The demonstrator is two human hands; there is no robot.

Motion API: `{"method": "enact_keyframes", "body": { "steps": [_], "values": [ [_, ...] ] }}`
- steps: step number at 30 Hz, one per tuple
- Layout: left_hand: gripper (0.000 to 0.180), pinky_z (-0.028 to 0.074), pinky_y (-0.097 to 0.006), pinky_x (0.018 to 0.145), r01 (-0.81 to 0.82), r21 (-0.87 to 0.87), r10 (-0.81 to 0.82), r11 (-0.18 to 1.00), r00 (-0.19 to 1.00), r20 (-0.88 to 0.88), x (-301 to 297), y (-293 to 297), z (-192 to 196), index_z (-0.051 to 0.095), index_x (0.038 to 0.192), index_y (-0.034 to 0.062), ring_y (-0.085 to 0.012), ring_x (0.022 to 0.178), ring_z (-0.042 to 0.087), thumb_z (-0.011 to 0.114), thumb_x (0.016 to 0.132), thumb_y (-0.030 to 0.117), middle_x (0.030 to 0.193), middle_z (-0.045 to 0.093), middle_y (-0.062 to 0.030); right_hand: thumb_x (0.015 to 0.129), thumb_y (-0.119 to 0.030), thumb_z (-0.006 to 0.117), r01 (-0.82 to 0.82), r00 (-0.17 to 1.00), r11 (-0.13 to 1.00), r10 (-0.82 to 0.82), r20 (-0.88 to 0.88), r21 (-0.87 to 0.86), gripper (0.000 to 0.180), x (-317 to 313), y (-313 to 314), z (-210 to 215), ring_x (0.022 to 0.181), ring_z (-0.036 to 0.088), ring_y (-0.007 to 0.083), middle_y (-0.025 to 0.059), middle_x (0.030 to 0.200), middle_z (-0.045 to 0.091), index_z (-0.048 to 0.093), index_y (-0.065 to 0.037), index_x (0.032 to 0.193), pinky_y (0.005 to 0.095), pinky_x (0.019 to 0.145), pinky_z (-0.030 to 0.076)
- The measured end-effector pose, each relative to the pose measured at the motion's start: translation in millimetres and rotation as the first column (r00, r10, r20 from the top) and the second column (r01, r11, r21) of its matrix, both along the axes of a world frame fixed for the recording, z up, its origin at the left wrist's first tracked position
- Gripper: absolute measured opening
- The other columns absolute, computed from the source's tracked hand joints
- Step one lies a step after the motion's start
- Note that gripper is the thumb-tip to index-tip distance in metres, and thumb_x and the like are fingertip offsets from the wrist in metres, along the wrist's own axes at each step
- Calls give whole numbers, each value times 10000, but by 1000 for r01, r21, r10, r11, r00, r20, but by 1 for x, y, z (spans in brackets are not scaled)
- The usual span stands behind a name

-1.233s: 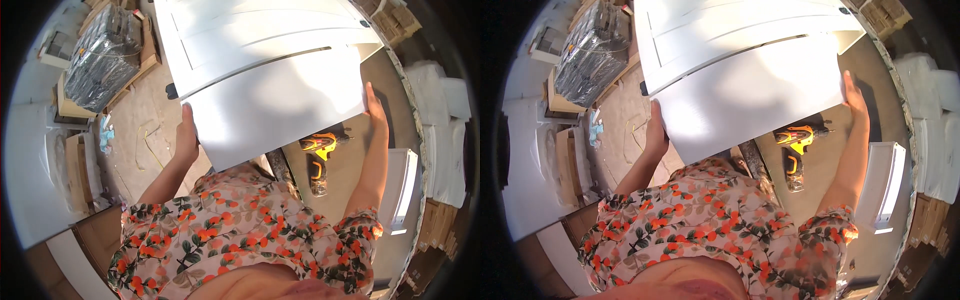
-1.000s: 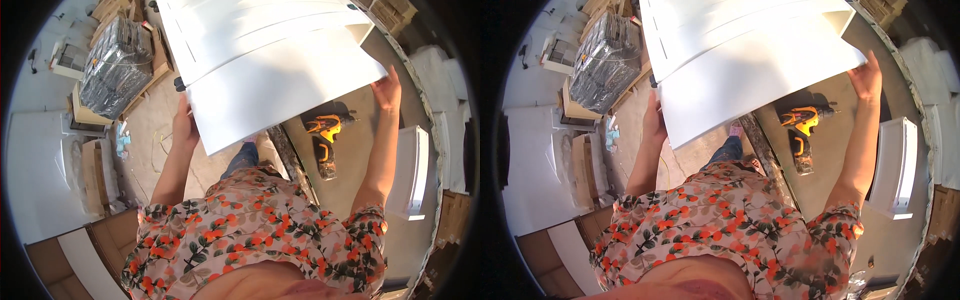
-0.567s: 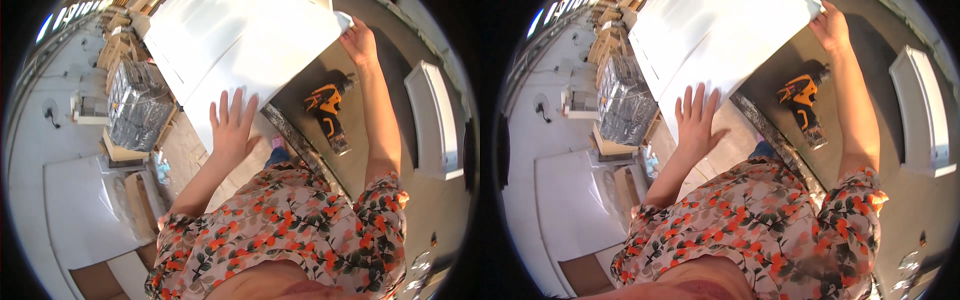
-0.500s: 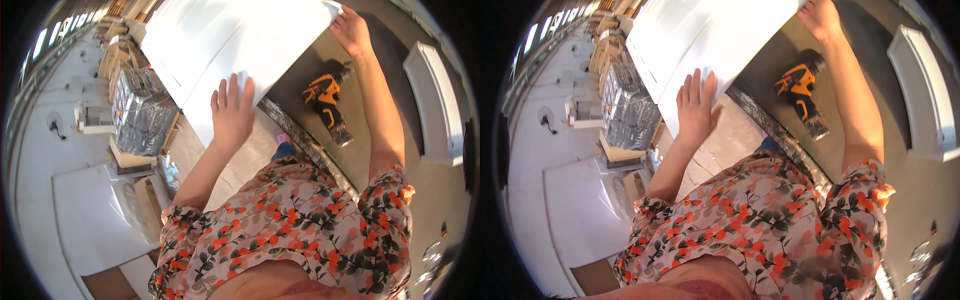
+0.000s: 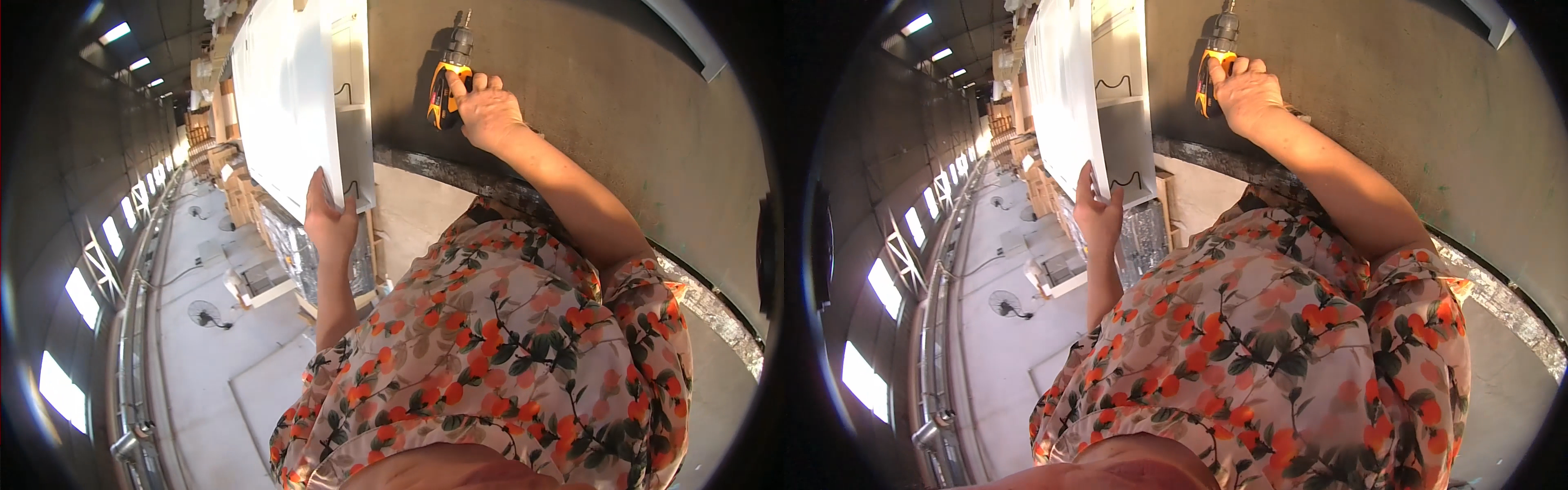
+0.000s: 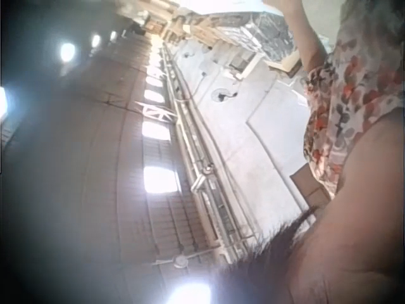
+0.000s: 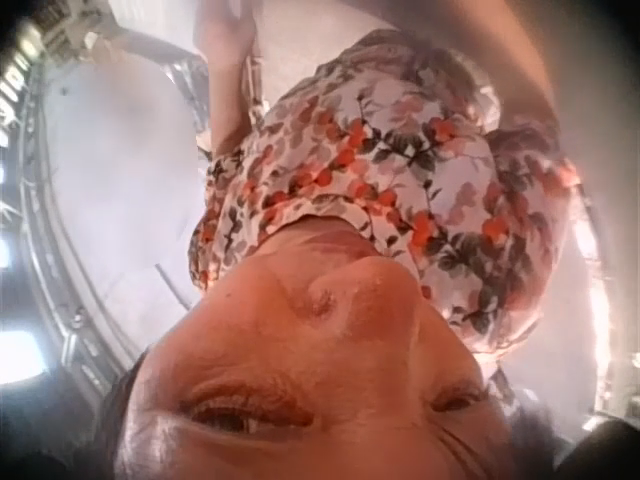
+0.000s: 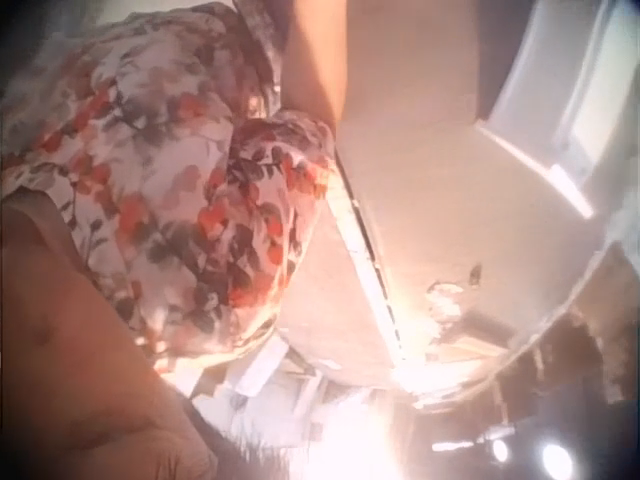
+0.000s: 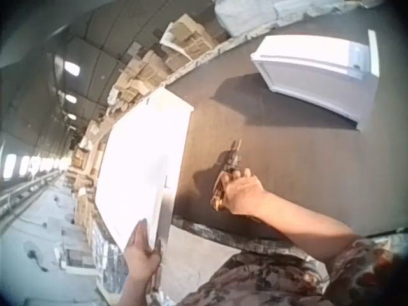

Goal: The person assembles a cabinet by fitting panels together and driving screws using a power drill, then opens plastic bags to sort hardware by hand.

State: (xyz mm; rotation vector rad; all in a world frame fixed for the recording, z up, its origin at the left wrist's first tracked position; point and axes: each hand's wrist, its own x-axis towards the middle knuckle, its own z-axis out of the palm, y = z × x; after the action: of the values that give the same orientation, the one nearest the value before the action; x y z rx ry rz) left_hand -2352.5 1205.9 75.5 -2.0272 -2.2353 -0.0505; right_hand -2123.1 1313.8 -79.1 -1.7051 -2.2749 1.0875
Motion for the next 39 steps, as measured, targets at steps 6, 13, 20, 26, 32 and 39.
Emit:
{"method": "enact_keyframes", "body": {
  "steps": [6,13,20,26,32,39],
  "values": [
    [649,471,-336,869,-162,70,125,984,920,373,-23,-30,1,442,1287,9,-265,1042,587,652,675,-33,1154,585,-164,753,-160,617,-46,992,998,40,-117,-49,861,-22,-18,10,1045,507,293,156,1205,454,133,-142,1465,336,850,477],
    [692,477,-312,846,-216,-54,221,975,918,329,-39,-49,21,433,1296,36,-206,1045,561,594,639,-111,1171,566,-93,725,-253,667,-63,967,997,49,-251,-47,941,-27,-41,14,1004,546,267,182,1234,456,95,-188,1470,312,842,468],
    [725,432,-315,904,-304,-106,316,947,810,494,-52,-58,32,437,1276,23,-202,1083,534,532,576,-144,1174,550,-88,756,-148,571,21,921,999,-9,-389,25,695,-31,-53,15,931,593,227,110,1049,590,308,-138,1400,297,763,485],
    [742,401,-303,937,-356,-131,368,925,757,540,-57,-53,38,443,1263,12,-201,1111,521,532,546,-157,1186,545,-81,627,-190,693,75,900,996,-49,-432,42,900,-52,-53,9,873,592,250,169,1044,572,274,-111,1419,329,717,491],
    [740,385,-323,970,-322,-153,354,934,786,507,-45,-54,32,432,1283,15,-224,1151,505,557,570,-138,1239,525,-98,639,-143,659,56,888,997,-30,-458,43,837,-48,-55,8,876,575,258,147,995,576,306,-106,1397,327,708,481],
    [791,247,-458,1067,124,-92,-119,988,992,50,-16,-53,-10,407,1339,65,-415,1327,237,581,578,-61,1429,251,-242,676,-235,655,-74,935,996,54,-351,-42,887,-1,-43,19,946,588,249,124,1056,570,216,-177,1444,333,749,481]
  ]
}}
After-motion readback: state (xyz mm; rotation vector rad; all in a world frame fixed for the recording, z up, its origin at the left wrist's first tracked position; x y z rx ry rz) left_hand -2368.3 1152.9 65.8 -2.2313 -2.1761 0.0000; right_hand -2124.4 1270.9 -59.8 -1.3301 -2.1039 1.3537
